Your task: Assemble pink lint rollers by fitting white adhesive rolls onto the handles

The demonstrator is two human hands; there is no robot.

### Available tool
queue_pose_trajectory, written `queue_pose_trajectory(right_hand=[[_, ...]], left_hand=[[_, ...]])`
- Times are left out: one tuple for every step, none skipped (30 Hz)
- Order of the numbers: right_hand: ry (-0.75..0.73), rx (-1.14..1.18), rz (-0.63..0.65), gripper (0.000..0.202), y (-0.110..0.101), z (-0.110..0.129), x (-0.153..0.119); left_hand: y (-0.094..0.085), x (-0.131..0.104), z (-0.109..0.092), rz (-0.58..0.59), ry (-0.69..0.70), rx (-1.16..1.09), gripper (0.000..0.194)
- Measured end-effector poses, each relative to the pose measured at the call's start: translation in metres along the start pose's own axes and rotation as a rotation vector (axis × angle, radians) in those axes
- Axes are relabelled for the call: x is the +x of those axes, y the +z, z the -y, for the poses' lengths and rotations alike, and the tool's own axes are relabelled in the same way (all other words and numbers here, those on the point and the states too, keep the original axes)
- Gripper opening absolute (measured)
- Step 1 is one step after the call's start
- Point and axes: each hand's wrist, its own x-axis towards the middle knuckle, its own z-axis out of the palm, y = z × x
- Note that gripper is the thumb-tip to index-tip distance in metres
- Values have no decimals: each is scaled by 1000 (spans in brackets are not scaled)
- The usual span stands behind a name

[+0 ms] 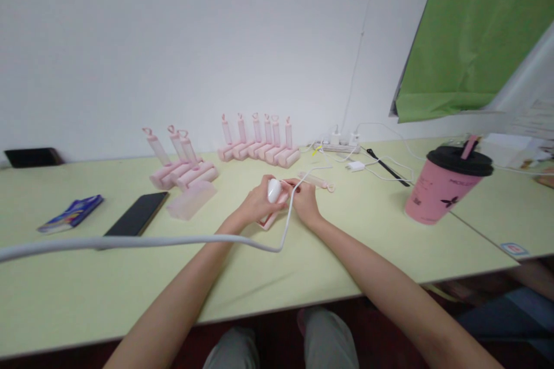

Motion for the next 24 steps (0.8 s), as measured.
queue_pose_trajectory(right_hand=[[6, -6, -10, 21, 0, -1, 1], [11, -4, -20, 22, 0, -3, 1], [15, 5, -29, 22, 0, -5, 2], [20, 16, -34, 23, 0, -7, 3], [27, 23, -35, 24, 0, -9, 3], [36, 24, -36, 24, 1, -10, 4], [46, 20, -40, 24, 1, -12, 4], [57, 14, -45, 24, 1, -14, 5], [64, 8, -51, 23, 1, -16, 6], [67, 4, -59, 22, 1, -18, 6], [68, 2, -66, 21, 1, -19, 7], [68, 0, -72, 20, 1, -21, 7], [69, -4, -75, 20, 1, -22, 8], [71, -6, -78, 20, 1, -23, 8], [75, -6, -82, 20, 1, -23, 9], [78, -5, -84, 21, 1, -24, 9], [79, -3, -84, 21, 1, -24, 10], [80, -2, -84, 22, 1, -25, 10], [80, -3, -83, 22, 2, -25, 11], [81, -7, -83, 23, 2, -26, 11], [83, -12, -84, 23, 2, -27, 11], [87, -18, -88, 23, 2, -28, 12], [91, -26, -94, 23, 2, -29, 12], [95, -34, -99, 23, 2, -30, 12]], left_hand=[[2, 1, 0, 6, -4, -14, 71], [3, 2, 0, 12, -7, -32, 69], [5, 3, 0, 19, -13, -51, 68], [6, 4, 1, 29, -20, -69, 68], [8, 5, 2, 37, -28, -86, 68], [9, 5, 2, 45, -36, -103, 69], [11, 6, 3, 51, -43, -122, 69], [12, 6, 4, 54, -51, -143, 70], [13, 6, 5, 56, -57, -167, 70], [14, 6, 5, 57, -62, -193, 70], [15, 6, 5, 60, -66, -217, 69], [16, 6, 5, 66, -71, -238, 69], [16, 6, 4, 73, -77, -253, 69], [16, 6, 3, 78, -84, -261, 69], [16, 6, 3, 85, -89, -267, 68], [16, 6, 2, 90, -92, -271, 68], [16, 6, 1, 93, -95, -275, 69], [16, 6, 0, 97, -100, -280, 69], [16, 5, -1, 100, -108, -286, 70], [16, 5, -1, 103, -119, -291, 71], [16, 5, -2, 106, -130, -294, 72], [16, 5, -2, 107, -139, -297, 74], [16, 5, -3, 107, -144, -300, 76], [17, 5, -3, 103, -144, -304, 77]])
